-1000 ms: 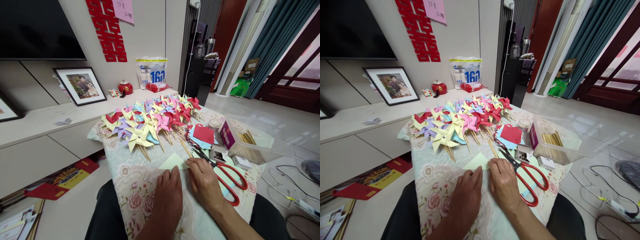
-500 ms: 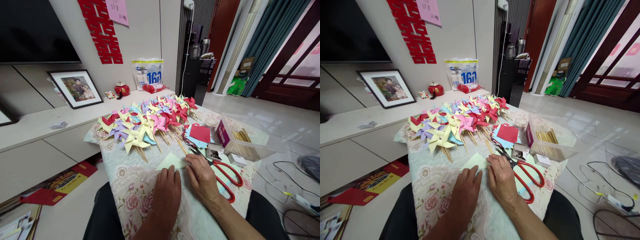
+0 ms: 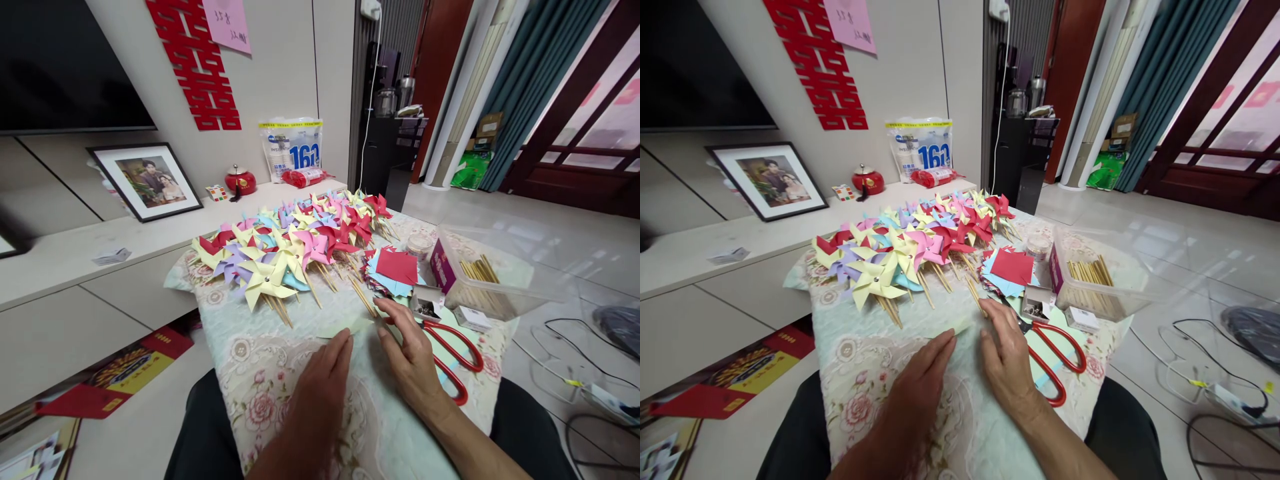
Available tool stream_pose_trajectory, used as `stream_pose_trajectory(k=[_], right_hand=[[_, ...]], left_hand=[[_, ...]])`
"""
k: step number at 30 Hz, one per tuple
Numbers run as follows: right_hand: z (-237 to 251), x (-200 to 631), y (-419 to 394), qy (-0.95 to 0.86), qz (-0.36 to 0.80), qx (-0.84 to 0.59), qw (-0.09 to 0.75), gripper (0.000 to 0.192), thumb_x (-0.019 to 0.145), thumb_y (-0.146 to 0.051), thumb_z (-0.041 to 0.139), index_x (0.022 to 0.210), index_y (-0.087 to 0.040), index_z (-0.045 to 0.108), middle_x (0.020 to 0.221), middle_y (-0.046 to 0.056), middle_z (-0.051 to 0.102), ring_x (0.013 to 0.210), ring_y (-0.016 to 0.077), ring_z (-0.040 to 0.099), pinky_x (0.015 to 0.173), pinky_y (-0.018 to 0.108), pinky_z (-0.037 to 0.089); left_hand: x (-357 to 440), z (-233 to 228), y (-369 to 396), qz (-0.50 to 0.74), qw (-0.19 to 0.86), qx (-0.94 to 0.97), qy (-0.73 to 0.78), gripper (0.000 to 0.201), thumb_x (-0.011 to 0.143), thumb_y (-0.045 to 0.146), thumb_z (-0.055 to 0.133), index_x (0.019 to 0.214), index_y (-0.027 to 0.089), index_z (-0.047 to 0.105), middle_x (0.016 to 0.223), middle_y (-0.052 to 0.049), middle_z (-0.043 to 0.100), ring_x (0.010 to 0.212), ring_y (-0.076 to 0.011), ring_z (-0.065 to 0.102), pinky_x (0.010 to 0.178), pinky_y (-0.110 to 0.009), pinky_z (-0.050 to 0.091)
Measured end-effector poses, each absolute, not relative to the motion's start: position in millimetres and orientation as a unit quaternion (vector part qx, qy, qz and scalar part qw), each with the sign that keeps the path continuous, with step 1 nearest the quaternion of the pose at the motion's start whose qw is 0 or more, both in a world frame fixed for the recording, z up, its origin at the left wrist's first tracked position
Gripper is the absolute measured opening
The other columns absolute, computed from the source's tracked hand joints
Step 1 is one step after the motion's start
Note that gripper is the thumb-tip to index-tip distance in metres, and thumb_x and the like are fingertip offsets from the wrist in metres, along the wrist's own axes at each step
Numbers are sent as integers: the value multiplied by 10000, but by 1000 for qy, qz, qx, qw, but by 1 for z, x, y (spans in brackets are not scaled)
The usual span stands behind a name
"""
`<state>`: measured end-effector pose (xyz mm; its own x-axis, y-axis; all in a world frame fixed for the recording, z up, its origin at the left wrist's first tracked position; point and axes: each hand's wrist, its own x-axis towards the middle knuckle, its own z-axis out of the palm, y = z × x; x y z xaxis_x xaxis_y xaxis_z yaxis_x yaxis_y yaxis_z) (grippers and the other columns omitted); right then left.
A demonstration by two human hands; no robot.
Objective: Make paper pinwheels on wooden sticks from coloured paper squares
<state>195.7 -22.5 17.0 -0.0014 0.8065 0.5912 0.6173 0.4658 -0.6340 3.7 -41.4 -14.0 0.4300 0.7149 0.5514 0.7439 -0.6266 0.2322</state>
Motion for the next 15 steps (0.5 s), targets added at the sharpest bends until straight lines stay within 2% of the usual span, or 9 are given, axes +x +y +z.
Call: stream_pose_trajectory(k=[3, 5, 8, 10, 12, 15], right_hand=[[19, 194, -23, -723, 111, -489, 476, 581, 885, -130, 546, 1447, -248, 452, 1410, 116, 563, 1321, 284, 489, 1064, 507, 445], [21, 193, -23, -750, 103, -461, 463, 601, 863, -102, 540, 1440, -244, 453, 1449, 127, 517, 1346, 297, 449, 1082, 551, 409], [23, 190, -24, -782, 95, -427, 444, 473, 833, -59, 545, 1267, -244, 580, 1423, 118, 524, 1328, 305, 441, 1061, 563, 409], [24, 190, -24, -791, 94, -414, 440, 379, 814, -23, 538, 1108, -242, 629, 1334, 100, 578, 1291, 300, 454, 1033, 545, 423], [24, 190, -25, -798, 94, -404, 438, 347, 797, 11, 509, 1005, -236, 634, 1240, 84, 618, 1254, 292, 468, 1004, 522, 426], [26, 189, -27, -814, 99, -391, 418, 311, 797, 15, 491, 951, -224, 616, 1116, 67, 657, 1155, 271, 529, 950, 483, 419]], left_hand=[[-12, -4, -44, -318, -43, -859, -399, 528, 925, 25, 405, 1412, 206, 501, 1401, -89, 619, 1263, -173, 602, 1054, -320, 523], [-20, 6, -45, -331, -102, -865, -362, 562, 899, -5, 391, 1409, 204, 501, 1397, -90, 621, 1287, -155, 584, 1071, -299, 503], [-26, 16, -46, -366, -153, -858, -328, 574, 875, -28, 402, 1377, 220, 529, 1366, -90, 641, 1289, -155, 582, 1070, -303, 501], [-27, 19, -45, -385, -180, -847, -320, 568, 868, -39, 411, 1348, 230, 553, 1344, -90, 656, 1277, -160, 591, 1056, -314, 512], [-27, 20, -44, -395, -207, -839, -313, 542, 868, -41, 415, 1306, 231, 582, 1323, -91, 669, 1258, -165, 605, 1035, -322, 526], [-27, 20, -45, -395, -233, -828, -323, 461, 862, -30, 415, 1163, 222, 659, 1279, -95, 693, 1198, -173, 644, 984, -330, 552]])
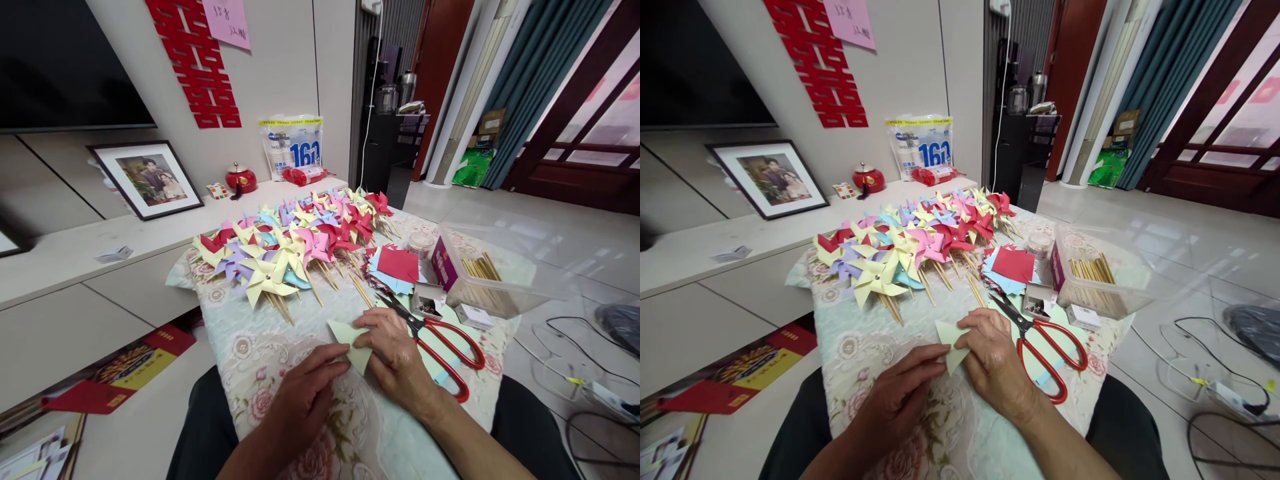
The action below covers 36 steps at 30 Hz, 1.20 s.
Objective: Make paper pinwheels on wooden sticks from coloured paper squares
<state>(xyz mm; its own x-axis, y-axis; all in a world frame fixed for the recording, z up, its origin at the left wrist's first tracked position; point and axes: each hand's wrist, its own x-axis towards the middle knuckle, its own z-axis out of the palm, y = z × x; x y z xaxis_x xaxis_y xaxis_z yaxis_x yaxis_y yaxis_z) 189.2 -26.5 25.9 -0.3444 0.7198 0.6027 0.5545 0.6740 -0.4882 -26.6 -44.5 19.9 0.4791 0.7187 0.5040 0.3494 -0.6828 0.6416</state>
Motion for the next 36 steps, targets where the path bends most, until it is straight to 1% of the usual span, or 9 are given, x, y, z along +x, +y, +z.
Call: stream_pose_trajectory(k=[6, 9, 12, 14, 17, 21, 25, 31, 36], right_hand=[[32, 186, -30, -850, 119, -394, 329, 239, 808, 3, 496, 889, -206, 579, 832, 20, 657, 891, 209, 600, 873, 429, 388], [33, 185, -31, -860, 120, -399, 295, 224, 810, -6, 507, 875, -202, 593, 825, 23, 651, 881, 206, 590, 881, 425, 375], [32, 185, -31, -866, 127, -399, 274, 192, 858, -42, 514, 888, -200, 617, 839, 30, 646, 895, 211, 576, 887, 429, 363], [31, 184, -31, -866, 134, -402, 264, 199, 844, -38, 524, 898, -198, 628, 858, 33, 638, 911, 219, 563, 882, 433, 358], [29, 184, -30, -864, 140, -412, 253, 269, 765, 3, 539, 910, -201, 637, 890, 33, 619, 939, 231, 539, 860, 427, 354], [30, 183, -31, -858, 155, -427, 240, 153, 852, -70, 586, 895, -207, 640, 902, 26, 609, 933, 229, 527, 830, 414, 355], [33, 183, -32, -849, 179, -433, 244, 192, 888, -152, 657, 1061, -232, 635, 937, 21, 640, 968, 236, 536, 863, 430, 364], [31, 184, -30, -835, 183, -446, 266, 224, 982, -167, 544, 1175, -256, 616, 931, 33, 672, 937, 232, 569, 858, 441, 391], [22, 183, -26, -825, 157, -457, 292, 199, 980, -154, 531, 1125, -231, 643, 893, 47, 701, 894, 235, 600, 825, 435, 406]], left_hand=[[-22, 16, -56, 396, 211, 767, 459, 343, 796, -5, 394, 809, 213, 659, 1100, -78, 731, 1042, -202, 693, 875, -366, 577], [-16, 13, -64, 399, 223, 720, 522, 320, 782, 29, 428, 921, 214, 649, 1054, -80, 717, 1005, -224, 687, 859, -404, 576], [-10, 12, -68, 386, 246, 694, 556, 461, 760, 69, 510, 1187, 209, 612, 1095, -91, 695, 1032, -248, 667, 893, -442, 560], [-7, 12, -68, 374, 263, 692, 559, 537, 757, 77, 536, 1276, 208, 573, 1102, -92, 687, 1039, -253, 652, 914, -458, 544], [-2, 13, -64, 364, 277, 696, 554, 523, 760, 58, 525, 1259, 205, 588, 1034, -75, 689, 999, -243, 639, 922, -462, 526], [2, 16, -58, 340, 272, 689, 579, 415, 829, 97, 509, 1211, 205, 629, 972, -67, 674, 941, -240, 636, 882, -443, 524], [5, 17, -53, 313, 270, 675, 611, 379, 859, 140, 521, 1218, 183, 633, 969, -80, 656, 916, -249, 635, 864, -443, 519], [7, 18, -50, 291, 258, 671, 631, 403, 844, 134, 537, 1237, 178, 613, 914, -62, 647, 882, -247, 629, 841, -431, 513], [10, 16, -45, 302, 247, 662, 640, 414, 836, 142, 548, 1248, 178, 572, 848, -25, 661, 850, -234, 638, 830, -404, 511]])
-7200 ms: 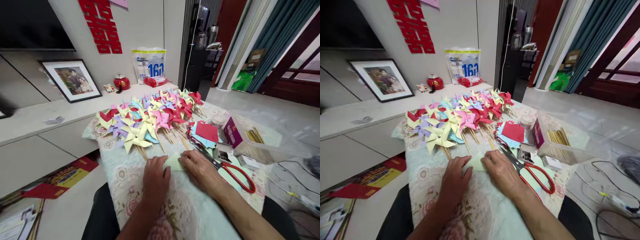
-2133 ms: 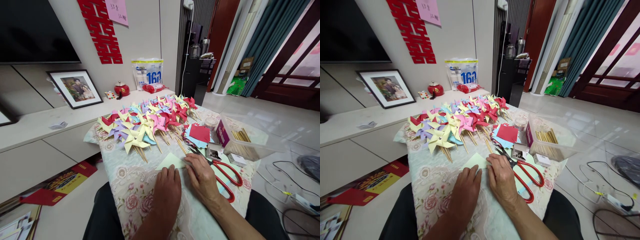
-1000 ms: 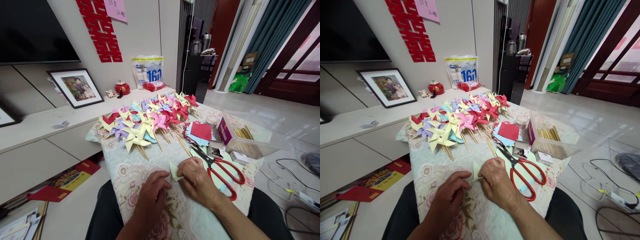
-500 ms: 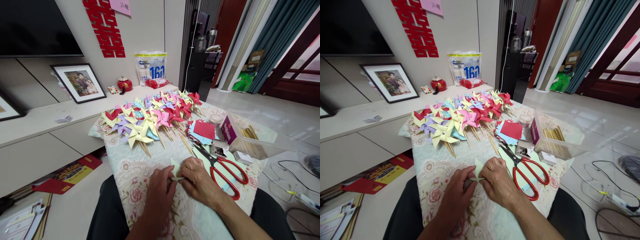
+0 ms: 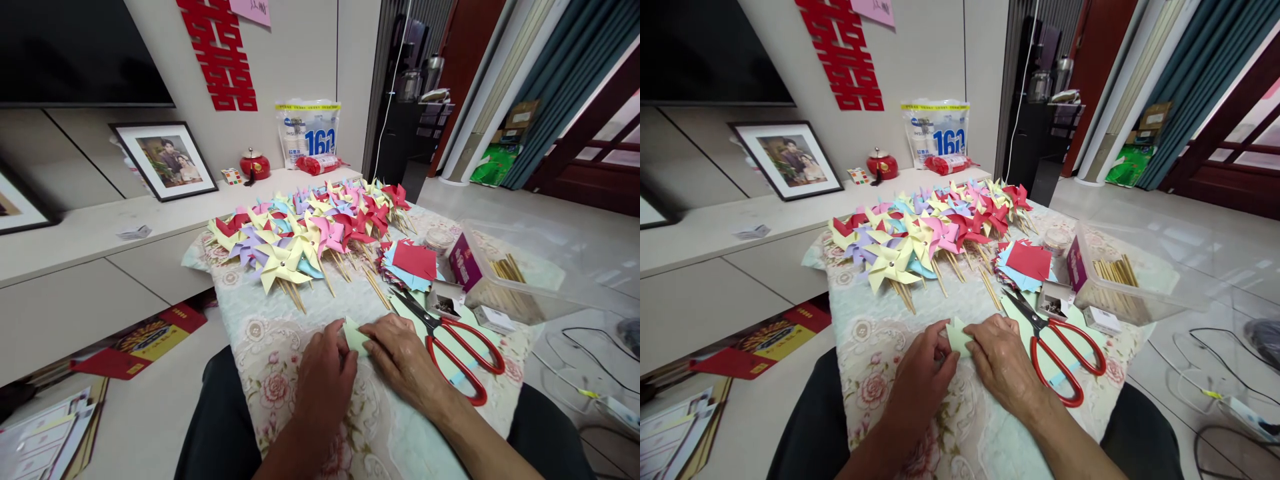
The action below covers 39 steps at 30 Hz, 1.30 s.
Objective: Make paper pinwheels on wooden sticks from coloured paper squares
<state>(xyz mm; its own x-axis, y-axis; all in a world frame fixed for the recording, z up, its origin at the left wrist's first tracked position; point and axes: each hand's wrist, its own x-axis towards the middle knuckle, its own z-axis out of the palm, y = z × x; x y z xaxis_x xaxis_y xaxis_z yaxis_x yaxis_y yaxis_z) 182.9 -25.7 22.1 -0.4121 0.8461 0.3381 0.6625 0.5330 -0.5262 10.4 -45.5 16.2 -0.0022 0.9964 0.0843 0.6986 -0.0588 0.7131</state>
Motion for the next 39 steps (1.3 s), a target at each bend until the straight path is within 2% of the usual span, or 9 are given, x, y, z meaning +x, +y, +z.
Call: stream_pose_trajectory(k=[5, 14, 18, 22, 28, 39], right_hand=[[16, 183, -23, -811, 141, -486, 292, 159, 959, -153, 558, 1071, -214, 653, 900, 57, 703, 910, 253, 596, 804, 438, 404], [16, 182, -23, -811, 113, -514, 255, 144, 929, -156, 586, 1041, -212, 658, 909, 66, 676, 918, 276, 562, 789, 431, 401], [15, 181, -22, -817, 91, -509, 256, 153, 927, -155, 584, 1056, -192, 657, 900, 73, 675, 909, 277, 559, 790, 426, 401], [14, 180, -22, -819, 80, -512, 248, 159, 930, -155, 576, 1061, -185, 662, 900, 78, 671, 917, 279, 555, 797, 421, 393], [15, 180, -23, -817, 81, -518, 242, 159, 928, -151, 567, 1050, -185, 665, 915, 81, 675, 925, 276, 553, 804, 405, 380], [14, 179, -23, -819, 60, -521, 232, 159, 931, -175, 582, 1062, -180, 673, 916, 89, 653, 929, 279, 536, 803, 399, 368]], left_hand=[[13, 13, -43, 301, 233, 659, 649, 422, 834, 151, 563, 1256, 177, 547, 815, -8, 682, 825, -228, 651, 799, -379, 510], [15, 12, -46, 311, 184, 670, 649, 399, 815, 100, 596, 1201, 195, 576, 940, -38, 682, 890, -234, 665, 804, -383, 530], [15, 11, -50, 318, 151, 690, 632, 332, 825, 60, 576, 1117, 212, 609, 984, -47, 659, 933, -232, 652, 819, -380, 534], [16, 12, -53, 306, 147, 710, 617, 227, 845, 45, 572, 956, 219, 667, 960, -39, 643, 907, -225, 639, 790, -370, 525], [16, 12, -55, 308, 129, 720, 609, 210, 854, 37, 594, 839, 213, 707, 881, -34, 633, 850, -218, 618, 752, -358, 505], [13, 8, -57, 314, 111, 747, 575, 238, 883, 44, 550, 930, 191, 730, 902, -62, 645, 871, -238, 603, 778, -404, 549]])
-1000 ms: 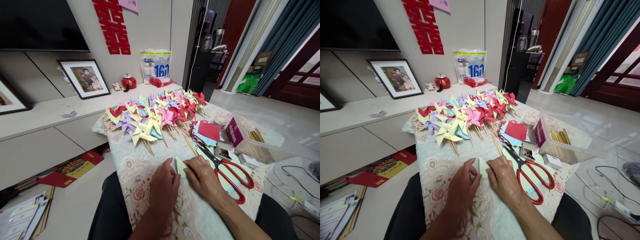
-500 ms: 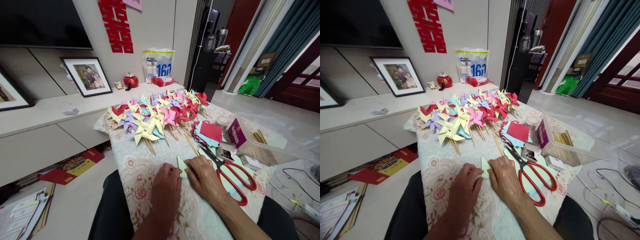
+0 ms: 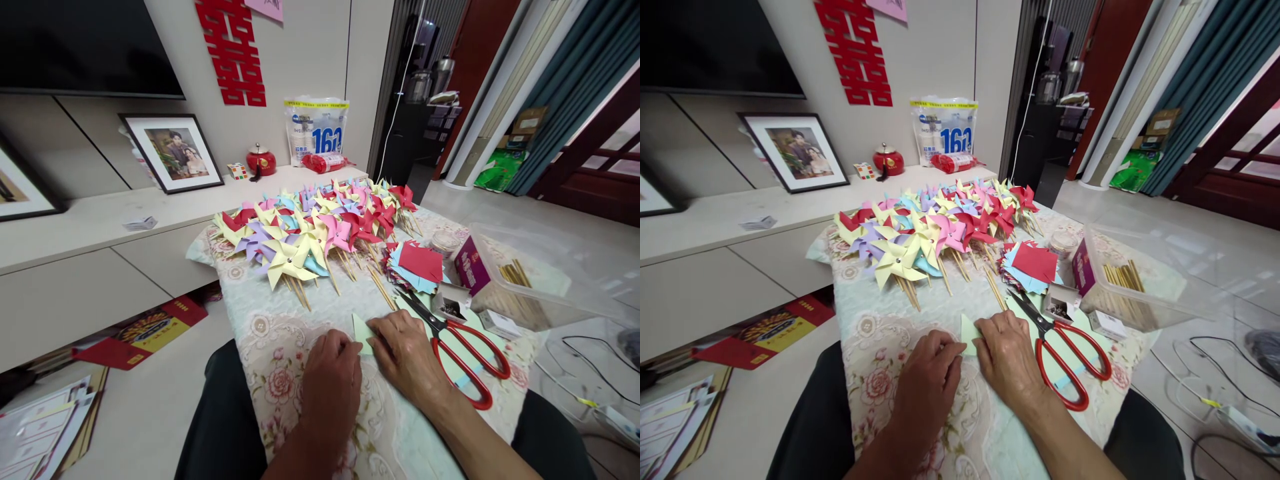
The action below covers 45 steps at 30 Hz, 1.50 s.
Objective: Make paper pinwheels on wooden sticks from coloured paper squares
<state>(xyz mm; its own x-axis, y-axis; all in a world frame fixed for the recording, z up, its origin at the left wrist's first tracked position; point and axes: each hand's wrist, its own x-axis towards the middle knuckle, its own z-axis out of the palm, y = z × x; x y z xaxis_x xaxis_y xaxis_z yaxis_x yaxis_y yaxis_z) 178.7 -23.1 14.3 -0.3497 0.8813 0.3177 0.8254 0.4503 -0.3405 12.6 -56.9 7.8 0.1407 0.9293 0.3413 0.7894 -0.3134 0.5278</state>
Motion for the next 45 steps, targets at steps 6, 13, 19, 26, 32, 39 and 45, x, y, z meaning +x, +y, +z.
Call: stream_pose_trajectory(k=[6, 13, 19, 26, 32, 39, 45], right_hand=[[21, 177, -29, -836, 23, -484, 258, 182, 935, -118, 539, 1056, -164, 667, 951, 92, 644, 939, 269, 515, 796, 399, 357], [20, 175, -42, -870, 42, -410, 269, 179, 952, -89, 512, 1015, -164, 662, 945, 77, 674, 923, 242, 557, 858, 414, 361], [18, 176, -51, -880, 0, -401, 255, 270, 1039, -144, 393, 1123, -141, 650, 991, 93, 707, 933, 232, 596, 938, 438, 342], [13, 177, -57, -881, -37, -399, 252, 331, 1059, -160, 333, 1149, -126, 649, 1046, 99, 721, 1013, 238, 609, 1023, 470, 313], [15, 176, -59, -886, -57, -398, 231, 295, 1029, -96, 373, 1129, -128, 649, 1063, 92, 724, 995, 239, 612, 1017, 478, 324], [14, 176, -61, -894, -84, -397, 190, 271, 966, -44, 453, 1136, -123, 647, 1096, 96, 718, 1020, 260, 600, 1025, 507, 313], [13, 177, -62, -887, -91, -411, 190, 251, 959, -38, 454, 1053, -144, 661, 1074, 89, 718, 1021, 262, 601, 1030, 503, 317]], left_hand=[[3, 11, -63, 232, 85, 820, 517, 322, 859, 67, 580, 1155, 137, 686, 1075, -119, 667, 932, -276, 592, 834, -470, 566], [-4, 9, -68, 150, 63, 857, 488, 435, 887, 168, 584, 1315, 91, 598, 1282, -152, 643, 1048, -327, 562, 919, -538, 530], [-17, 17, -59, 111, 84, 896, 421, 474, 894, 179, 566, 1353, 64, 552, 1430, -126, 583, 1029, -307, 537, 924, -514, 523], [-32, 21, -41, 133, 78, 931, 332, 465, 875, 222, 579, 1308, 52, 574, 1379, -136, 609, 1042, -304, 514, 965, -481, 484], [-38, 18, -35, 153, 73, 938, 302, 478, 853, 177, 570, 1318, 66, 565, 1370, -131, 614, 1030, -288, 512, 950, -448, 474], [-40, 24, -36, 122, 47, 939, 318, 461, 885, 183, 529, 1341, 124, 544, 1389, -92, 612, 984, -280, 517, 886, -477, 454], [-39, 27, -38, 110, 55, 934, 335, 408, 909, 186, 498, 1312, 162, 563, 1381, -51, 622, 994, -273, 513, 875, -471, 415]])
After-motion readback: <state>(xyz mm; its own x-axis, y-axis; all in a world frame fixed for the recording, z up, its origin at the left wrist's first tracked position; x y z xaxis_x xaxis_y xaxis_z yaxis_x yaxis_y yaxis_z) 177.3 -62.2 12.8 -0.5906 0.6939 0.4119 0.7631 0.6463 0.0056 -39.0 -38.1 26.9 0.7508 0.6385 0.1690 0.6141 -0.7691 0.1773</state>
